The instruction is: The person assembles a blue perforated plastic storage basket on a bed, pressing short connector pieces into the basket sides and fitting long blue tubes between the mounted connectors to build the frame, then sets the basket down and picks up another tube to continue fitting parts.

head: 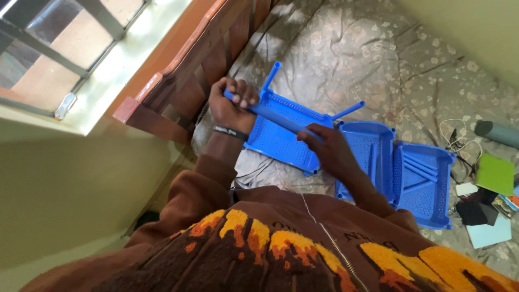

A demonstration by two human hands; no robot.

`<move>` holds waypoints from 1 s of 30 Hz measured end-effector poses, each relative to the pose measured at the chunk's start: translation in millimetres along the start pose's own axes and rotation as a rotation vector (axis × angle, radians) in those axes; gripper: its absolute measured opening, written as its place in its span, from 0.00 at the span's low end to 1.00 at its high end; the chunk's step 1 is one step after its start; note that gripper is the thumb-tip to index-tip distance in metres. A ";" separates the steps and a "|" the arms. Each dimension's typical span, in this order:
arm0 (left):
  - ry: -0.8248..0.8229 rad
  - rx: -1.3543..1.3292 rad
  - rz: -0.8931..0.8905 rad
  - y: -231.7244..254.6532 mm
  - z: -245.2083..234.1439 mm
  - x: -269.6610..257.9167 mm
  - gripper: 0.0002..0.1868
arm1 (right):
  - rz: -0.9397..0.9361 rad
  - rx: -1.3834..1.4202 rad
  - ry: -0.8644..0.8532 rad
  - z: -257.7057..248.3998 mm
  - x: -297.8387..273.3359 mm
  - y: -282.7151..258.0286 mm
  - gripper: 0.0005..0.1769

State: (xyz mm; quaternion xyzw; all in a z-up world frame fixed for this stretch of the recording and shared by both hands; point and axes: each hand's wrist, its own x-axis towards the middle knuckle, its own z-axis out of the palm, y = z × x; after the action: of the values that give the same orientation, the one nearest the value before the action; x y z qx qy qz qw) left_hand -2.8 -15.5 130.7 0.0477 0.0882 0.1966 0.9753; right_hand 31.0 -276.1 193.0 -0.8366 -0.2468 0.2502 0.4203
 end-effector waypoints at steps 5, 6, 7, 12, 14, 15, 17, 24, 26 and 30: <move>-0.038 -0.088 0.080 16.7 -16.3 5.1 0.24 | 0.119 0.308 0.063 -13.8 -2.9 24.2 0.34; 0.038 -0.149 0.071 11.1 -15.0 2.3 0.24 | 0.159 0.376 0.073 -13.8 -2.6 27.3 0.34; 0.112 -0.207 0.066 4.3 -11.4 -0.1 0.24 | 0.138 0.358 0.075 -11.1 -0.4 28.6 0.34; 0.229 0.017 -0.026 -61.9 11.1 -32.3 0.25 | 0.032 0.211 0.054 25.5 6.0 17.5 0.34; 0.174 0.081 -0.048 -75.8 16.3 -40.7 0.28 | 0.067 0.391 0.234 36.8 2.1 14.9 0.29; 0.171 0.079 -0.046 -78.4 17.6 -41.9 0.30 | 0.082 0.482 0.320 38.7 1.4 15.6 0.27; 0.157 0.057 -0.071 -76.8 17.6 -42.4 0.32 | 0.257 0.730 0.220 40.0 -1.7 20.9 0.27; 0.149 -0.123 -0.218 -75.6 15.1 -58.0 0.33 | 0.368 1.579 -0.095 17.9 -0.6 38.5 0.38; 0.140 -0.082 -0.236 -78.8 15.9 -62.9 0.33 | 0.454 1.253 0.178 10.1 4.9 28.7 0.37; 0.164 0.086 -0.209 -79.9 9.3 -67.0 0.32 | 0.374 0.535 -0.041 3.8 -1.2 1.5 0.30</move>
State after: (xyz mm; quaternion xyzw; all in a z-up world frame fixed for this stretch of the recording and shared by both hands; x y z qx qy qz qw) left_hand -31.8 -115.7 139.9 0.0638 0.1802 0.0932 0.9771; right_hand 28.0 -275.4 190.1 -0.7221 -0.0228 0.3957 0.5670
